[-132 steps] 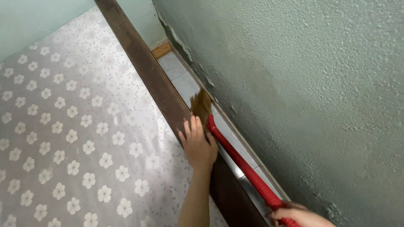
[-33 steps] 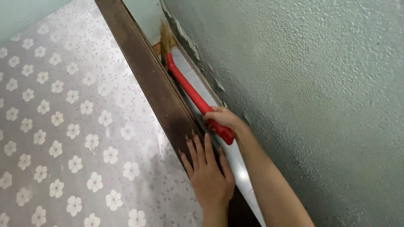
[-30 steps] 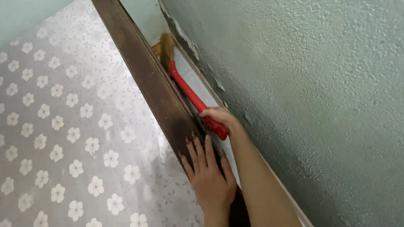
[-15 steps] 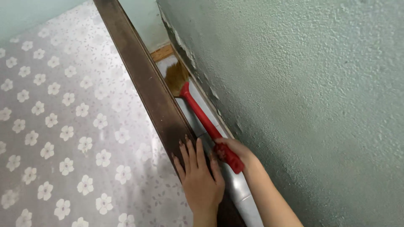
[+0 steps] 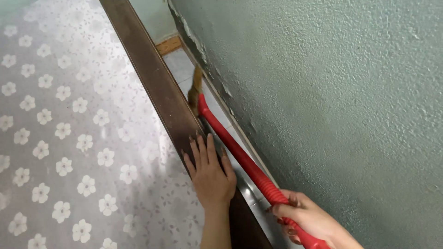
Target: Sweeping the floor and baseboards under and around a bed and dresser using a broom and dustpan
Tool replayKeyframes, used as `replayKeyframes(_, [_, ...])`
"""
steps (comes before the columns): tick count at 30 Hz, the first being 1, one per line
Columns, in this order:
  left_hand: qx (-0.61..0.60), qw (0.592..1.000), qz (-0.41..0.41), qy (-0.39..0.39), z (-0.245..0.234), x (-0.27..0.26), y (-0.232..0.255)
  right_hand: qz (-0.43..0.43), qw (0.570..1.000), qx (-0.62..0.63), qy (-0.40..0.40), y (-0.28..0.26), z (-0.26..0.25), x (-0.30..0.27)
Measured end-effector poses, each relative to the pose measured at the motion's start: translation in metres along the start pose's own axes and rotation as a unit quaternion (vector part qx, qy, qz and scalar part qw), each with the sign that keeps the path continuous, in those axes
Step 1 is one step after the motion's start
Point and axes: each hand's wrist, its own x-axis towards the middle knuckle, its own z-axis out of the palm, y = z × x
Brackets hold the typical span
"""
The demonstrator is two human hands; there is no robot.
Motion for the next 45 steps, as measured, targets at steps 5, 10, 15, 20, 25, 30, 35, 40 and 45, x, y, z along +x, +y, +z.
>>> replayKeyframes(5, [0.01, 1.0, 0.006, 0.005, 0.007, -0.002, -0.005, -0.063, 0.998, -0.031, -0.005, -0.017, 0.03, 0.057])
replayKeyframes(10, [0.025, 0.999, 0.015, 0.033, 0.017, -0.003, -0.01, -0.026, 0.993, -0.099, 0.064, -0.003, 0.026, 0.193])
replayKeyframes(15, [0.017, 0.999, 0.011, 0.032, 0.016, -0.002, -0.01, 0.063, 0.98, 0.172, 0.074, -0.009, 0.021, 0.151])
replayKeyframes(20, [0.01, 1.0, 0.009, 0.015, 0.011, -0.003, -0.005, 0.123, 0.945, 0.288, 0.095, 0.018, -0.01, 0.088])
replayKeyframes(25, [-0.025, 0.998, -0.007, -0.061, -0.002, 0.002, -0.001, 0.14, 0.928, 0.337, -0.078, 0.082, -0.067, 0.041])
replayKeyframes(30, [-0.02, 0.997, -0.014, -0.071, 0.001, 0.0, -0.003, 0.138, 0.958, 0.246, 0.045, 0.101, -0.07, -0.057])
replayKeyframes(35, [0.0, 0.999, 0.004, -0.033, 0.004, 0.0, -0.003, 0.11, 0.984, 0.112, 0.087, 0.146, -0.119, -0.081])
replayKeyframes(40, [0.0, 0.999, 0.001, -0.047, 0.01, -0.002, -0.008, -0.073, 0.984, -0.119, -0.108, 0.082, -0.069, -0.106])
replayKeyframes(45, [-0.011, 0.998, -0.005, -0.062, 0.006, 0.0, -0.006, -0.002, 1.0, 0.019, -0.022, 0.043, -0.024, -0.018])
